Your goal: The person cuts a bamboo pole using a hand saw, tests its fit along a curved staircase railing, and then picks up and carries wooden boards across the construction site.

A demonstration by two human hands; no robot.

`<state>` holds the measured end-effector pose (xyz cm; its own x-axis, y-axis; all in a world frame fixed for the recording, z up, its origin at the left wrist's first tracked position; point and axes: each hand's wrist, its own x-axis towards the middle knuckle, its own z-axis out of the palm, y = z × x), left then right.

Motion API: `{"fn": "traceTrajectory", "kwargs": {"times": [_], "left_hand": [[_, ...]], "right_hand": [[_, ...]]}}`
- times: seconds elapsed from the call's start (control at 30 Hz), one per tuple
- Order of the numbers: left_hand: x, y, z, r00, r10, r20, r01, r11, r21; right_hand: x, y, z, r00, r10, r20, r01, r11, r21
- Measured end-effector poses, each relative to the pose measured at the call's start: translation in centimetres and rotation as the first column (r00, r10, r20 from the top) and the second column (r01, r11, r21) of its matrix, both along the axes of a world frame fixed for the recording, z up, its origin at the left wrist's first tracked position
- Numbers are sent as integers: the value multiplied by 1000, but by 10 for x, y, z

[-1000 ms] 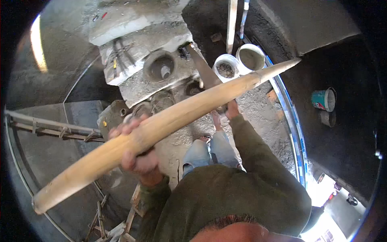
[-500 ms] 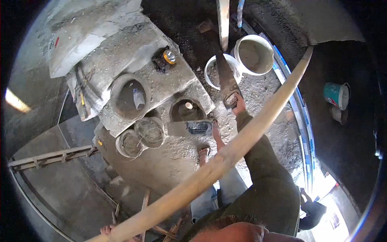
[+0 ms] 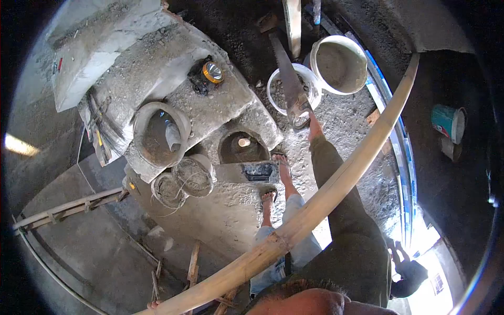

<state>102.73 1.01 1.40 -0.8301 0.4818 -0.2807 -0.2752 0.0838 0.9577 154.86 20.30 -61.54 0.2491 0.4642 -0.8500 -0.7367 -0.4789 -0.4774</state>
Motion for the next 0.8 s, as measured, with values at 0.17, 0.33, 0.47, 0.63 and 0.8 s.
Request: {"fn": "traceTrajectory", "kwargs": {"times": [0.17,0.33,0.47,0.63,0.8], "left_hand": [[-1,8,-7,1000,-10,27,11,1000,-20],[-2,21,-5,997,-73,39,74,997,-22],[-1,15,10,996,-92,16,92,996,2],[-9,-29,65,995,-35,-90,41,997,61],[-16,-74,175,994,108,3,-100,906,411]], "right_hand": [[32,-28,87,482,136,866,115,970,-216],[123,-40,226,-137,60,989,-27,998,-64],[141,-36,326,-389,199,900,-135,954,-269],[163,-42,339,-571,31,820,-548,729,-409],[163,-66,363,-501,-410,762,-785,586,-201]]}}
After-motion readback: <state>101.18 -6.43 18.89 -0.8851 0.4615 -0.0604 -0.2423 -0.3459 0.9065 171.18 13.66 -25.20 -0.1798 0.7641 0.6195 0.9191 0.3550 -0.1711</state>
